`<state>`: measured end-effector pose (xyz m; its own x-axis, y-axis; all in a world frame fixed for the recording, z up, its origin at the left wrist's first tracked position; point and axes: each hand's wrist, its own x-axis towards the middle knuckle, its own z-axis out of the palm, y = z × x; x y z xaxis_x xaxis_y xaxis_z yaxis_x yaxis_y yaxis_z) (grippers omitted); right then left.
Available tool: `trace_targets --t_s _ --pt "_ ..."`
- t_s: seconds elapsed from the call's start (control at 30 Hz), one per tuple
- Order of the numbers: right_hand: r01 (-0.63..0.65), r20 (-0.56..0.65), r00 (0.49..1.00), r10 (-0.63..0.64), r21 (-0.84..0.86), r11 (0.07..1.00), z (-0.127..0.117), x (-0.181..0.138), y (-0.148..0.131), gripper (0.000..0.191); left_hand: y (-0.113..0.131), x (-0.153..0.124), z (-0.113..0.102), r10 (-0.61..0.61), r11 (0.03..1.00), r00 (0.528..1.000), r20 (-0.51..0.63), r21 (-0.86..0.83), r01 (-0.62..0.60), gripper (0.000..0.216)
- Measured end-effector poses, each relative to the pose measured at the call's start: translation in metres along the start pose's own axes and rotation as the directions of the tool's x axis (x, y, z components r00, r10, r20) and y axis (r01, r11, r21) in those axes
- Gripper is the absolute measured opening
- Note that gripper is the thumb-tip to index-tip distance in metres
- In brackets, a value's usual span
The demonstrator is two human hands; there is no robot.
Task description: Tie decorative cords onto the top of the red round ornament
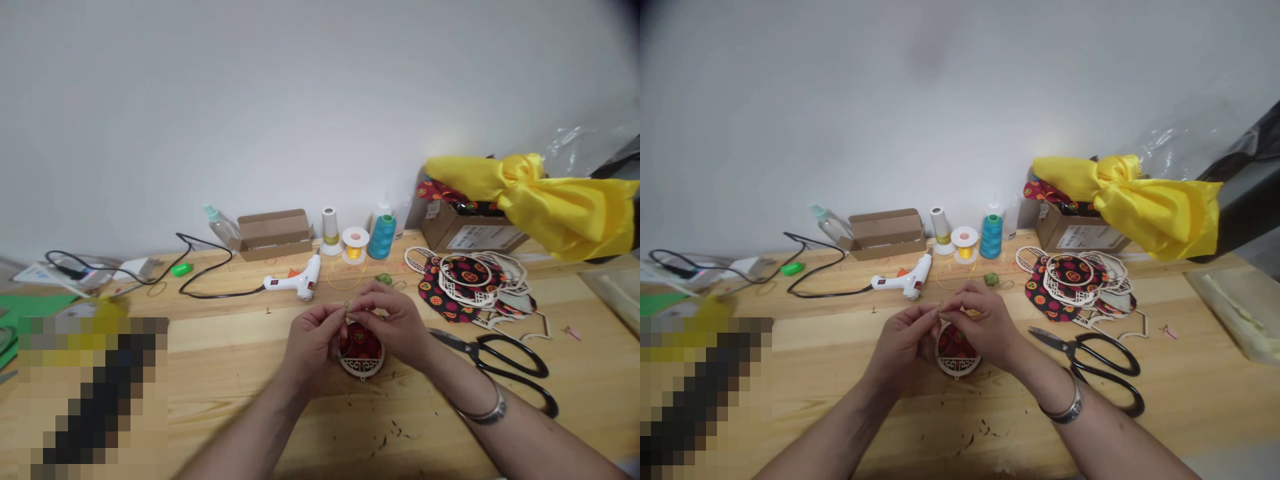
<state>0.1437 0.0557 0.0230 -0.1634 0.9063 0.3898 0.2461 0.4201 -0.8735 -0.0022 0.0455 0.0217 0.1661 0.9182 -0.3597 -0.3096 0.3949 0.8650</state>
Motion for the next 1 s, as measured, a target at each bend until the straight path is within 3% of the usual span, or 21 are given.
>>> trace_targets --t_s 0.17,0.3,0.4,0.53,0.6,0.67,0.8,0.9,1.0 --pt "0.095 0.056 0.994 -0.091 -0.078 0.992 -0.004 -0.001 -0.003 0.011 0.002 -0.003 0.001 0.047 0.992 0.999 0.024 0.114 -0.049 0.016" --pt "0.052 0.088 0.995 -0.047 -0.051 0.997 -0.008 0.002 -0.006 0.007 0.003 -0.005 0.003 0.111 0.95 0.99 0.085 0.285 -0.131 0.015" --pt "-0.153 0.145 0.979 0.143 0.06 0.986 -0.01 0.004 -0.005 0.006 0.002 -0.007 0.004 0.122 0.919 0.984 0.127 0.36 -0.161 0.016" --pt "-0.521 0.273 0.851 0.448 0.332 0.787 -0.01 0.006 -0.001 0.017 0.001 -0.007 0.004 0.109 0.915 0.981 0.159 0.37 -0.162 0.015" --pt "-0.605 0.313 0.796 0.518 0.41 0.682 -0.01 0.006 0.001 0.019 0.001 -0.006 0.004 0.097 0.934 0.984 0.153 0.329 -0.143 0.015" --pt "-0.629 0.316 0.776 0.546 0.438 0.642 -0.01 0.006 0.001 0.02 0.0 -0.005 0.003 0.074 0.958 0.986 0.148 0.263 -0.111 0.016" --pt "-0.614 0.275 0.789 0.55 0.397 0.682 -0.008 0.007 0.001 0.021 -0.001 -0.003 0.001 0.011 0.987 0.991 0.134 0.156 -0.032 0.018" --pt "-0.514 0.158 0.857 0.491 0.342 0.787 -0.006 0.008 0.002 0.017 -0.002 -0.002 0.0 -0.002 0.996 0.992 0.124 0.085 -0.009 0.017" --pt "-0.349 0.056 0.937 0.346 0.247 0.904 -0.007 0.008 0.003 0.012 -0.003 -0.001 -0.001 -0.011 1.0 0.992 0.128 0.019 0.008 0.015"
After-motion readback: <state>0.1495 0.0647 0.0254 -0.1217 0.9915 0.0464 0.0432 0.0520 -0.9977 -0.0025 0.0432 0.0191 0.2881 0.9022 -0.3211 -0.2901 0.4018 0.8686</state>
